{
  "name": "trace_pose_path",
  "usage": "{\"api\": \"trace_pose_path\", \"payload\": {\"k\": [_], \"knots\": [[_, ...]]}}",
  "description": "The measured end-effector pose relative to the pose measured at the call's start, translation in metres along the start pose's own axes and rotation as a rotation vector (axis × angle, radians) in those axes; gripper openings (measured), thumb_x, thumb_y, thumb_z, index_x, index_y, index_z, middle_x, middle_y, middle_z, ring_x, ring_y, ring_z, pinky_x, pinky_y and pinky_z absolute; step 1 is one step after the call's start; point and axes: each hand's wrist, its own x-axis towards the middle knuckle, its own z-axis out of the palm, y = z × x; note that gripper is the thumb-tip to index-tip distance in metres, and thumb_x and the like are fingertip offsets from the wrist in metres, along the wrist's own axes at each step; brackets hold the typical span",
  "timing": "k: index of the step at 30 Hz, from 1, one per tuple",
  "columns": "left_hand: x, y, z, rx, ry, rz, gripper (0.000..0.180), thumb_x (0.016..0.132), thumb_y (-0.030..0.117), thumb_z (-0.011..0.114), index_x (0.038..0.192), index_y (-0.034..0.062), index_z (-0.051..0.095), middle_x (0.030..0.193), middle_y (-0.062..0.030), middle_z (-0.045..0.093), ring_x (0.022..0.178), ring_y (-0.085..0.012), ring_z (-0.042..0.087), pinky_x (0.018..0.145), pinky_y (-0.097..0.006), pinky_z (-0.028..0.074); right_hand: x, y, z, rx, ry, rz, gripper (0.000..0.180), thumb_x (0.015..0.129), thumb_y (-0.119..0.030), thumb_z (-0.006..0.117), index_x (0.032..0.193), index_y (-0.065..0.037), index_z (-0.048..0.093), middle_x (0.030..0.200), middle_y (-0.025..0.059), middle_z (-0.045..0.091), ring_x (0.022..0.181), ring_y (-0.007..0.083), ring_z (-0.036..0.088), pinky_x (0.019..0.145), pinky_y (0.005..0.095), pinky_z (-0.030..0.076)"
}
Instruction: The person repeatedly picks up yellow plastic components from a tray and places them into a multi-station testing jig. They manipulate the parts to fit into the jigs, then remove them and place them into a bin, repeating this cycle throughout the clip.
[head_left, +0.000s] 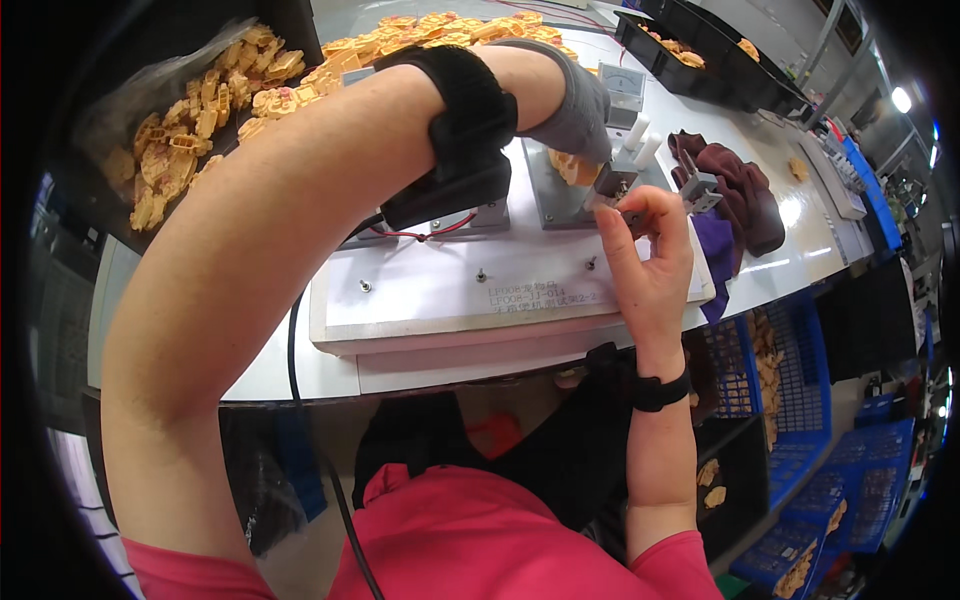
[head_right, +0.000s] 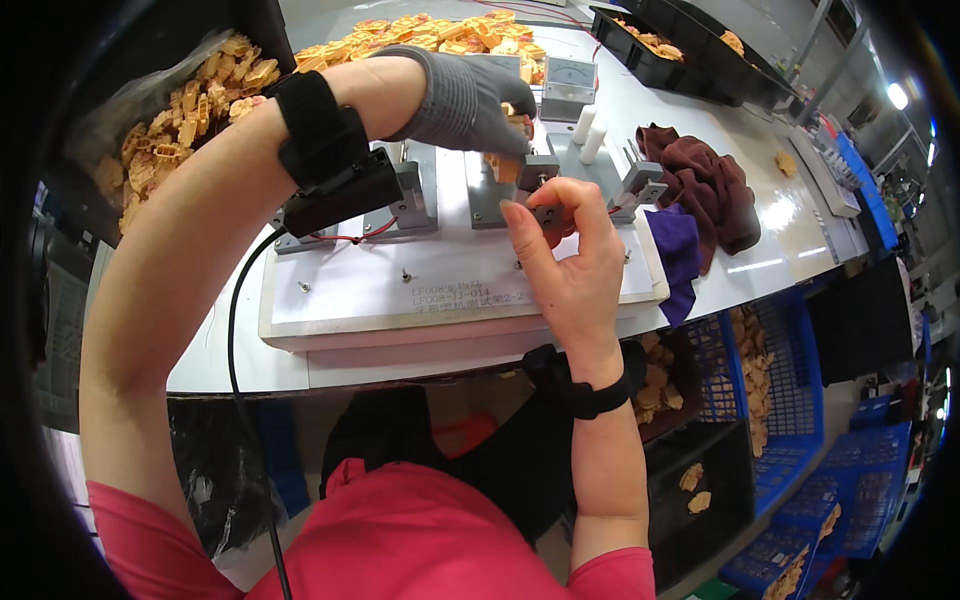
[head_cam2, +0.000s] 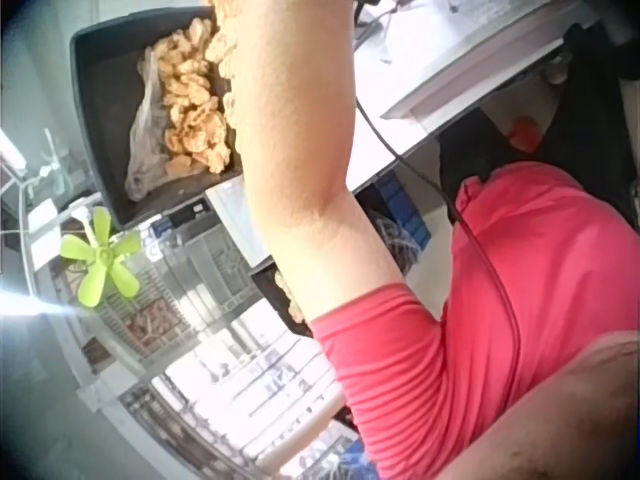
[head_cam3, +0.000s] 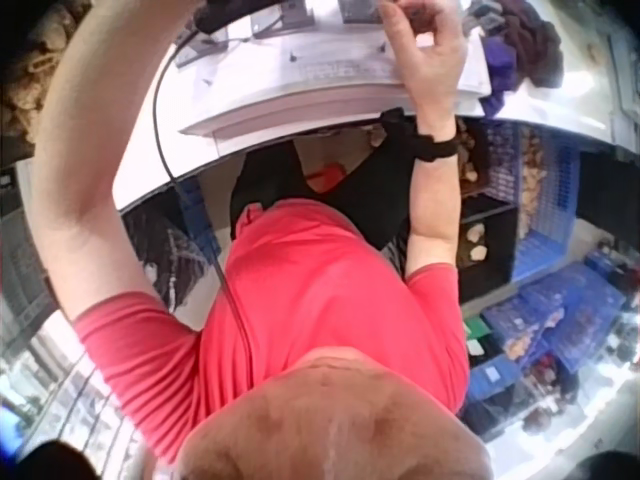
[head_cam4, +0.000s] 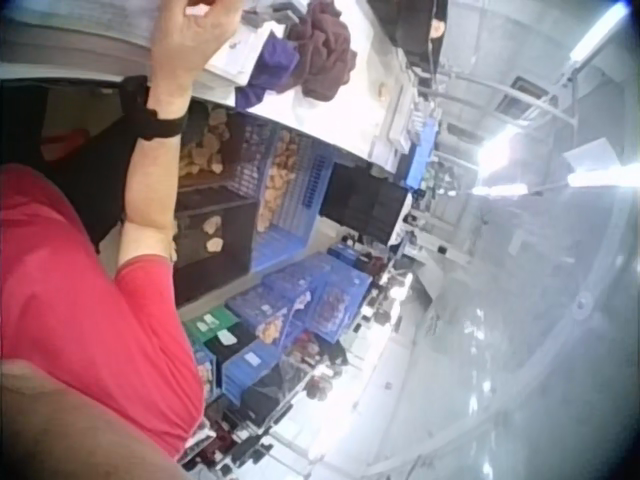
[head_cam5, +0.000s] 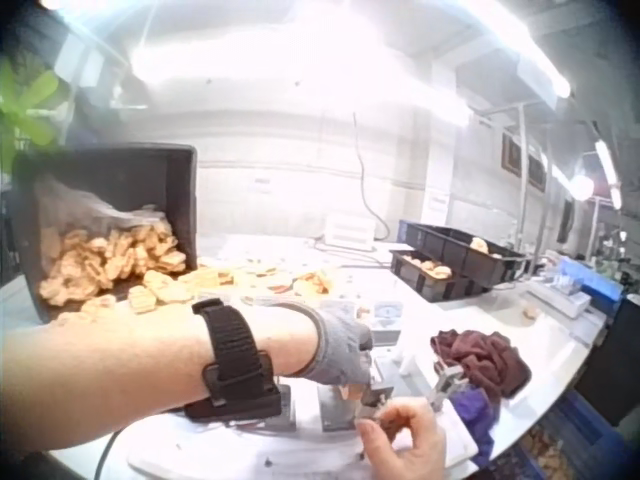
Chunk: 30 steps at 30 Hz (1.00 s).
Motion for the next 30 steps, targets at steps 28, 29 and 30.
{"api": "trace_pose_path", "payload": {"k": [28,29,30], "knots": [[-0.027,-0.003,-0.059,-0.586,0.005,-0.006,0.040,0.092,0.026,0.056,0.126,0.0045,0.058,0.120,-0.0148,0.062,0.110,-0.0239,0.064,0.090,-0.039,0.056,-0.001,0.002,-0.005,-0.007,0.037,-0.007,0.018,0.090,-0.012,0.075,0.100,-0.005,0.062,0.085,0.0017,0.064,0.066,0.0091,0.056,0.065,0.0248,0.045],[-0.046,0.010,-0.070,-0.497,0.107,0.040,0.039,0.095,0.028,0.057,0.126,0.0044,0.058,0.120,-0.0146,0.063,0.113,-0.0246,0.064,0.090,-0.037,0.056,-0.001,0.003,-0.011,-0.014,0.052,0.004,0.017,0.090,-0.011,0.075,0.101,-0.004,0.063,0.085,0.0018,0.064,0.066,0.0090,0.056,0.065,0.0244,0.045],[-0.094,0.018,-0.086,-0.383,0.219,-0.022,0.039,0.097,0.029,0.057,0.126,0.0044,0.058,0.120,-0.0144,0.064,0.115,-0.0254,0.063,0.090,-0.035,0.056,-0.002,-0.007,0.006,0.079,0.009,-0.002,0.017,0.090,-0.011,0.074,0.101,-0.004,0.063,0.086,0.0020,0.064,0.066,0.0092,0.056,0.065,0.0243,0.045]]}}
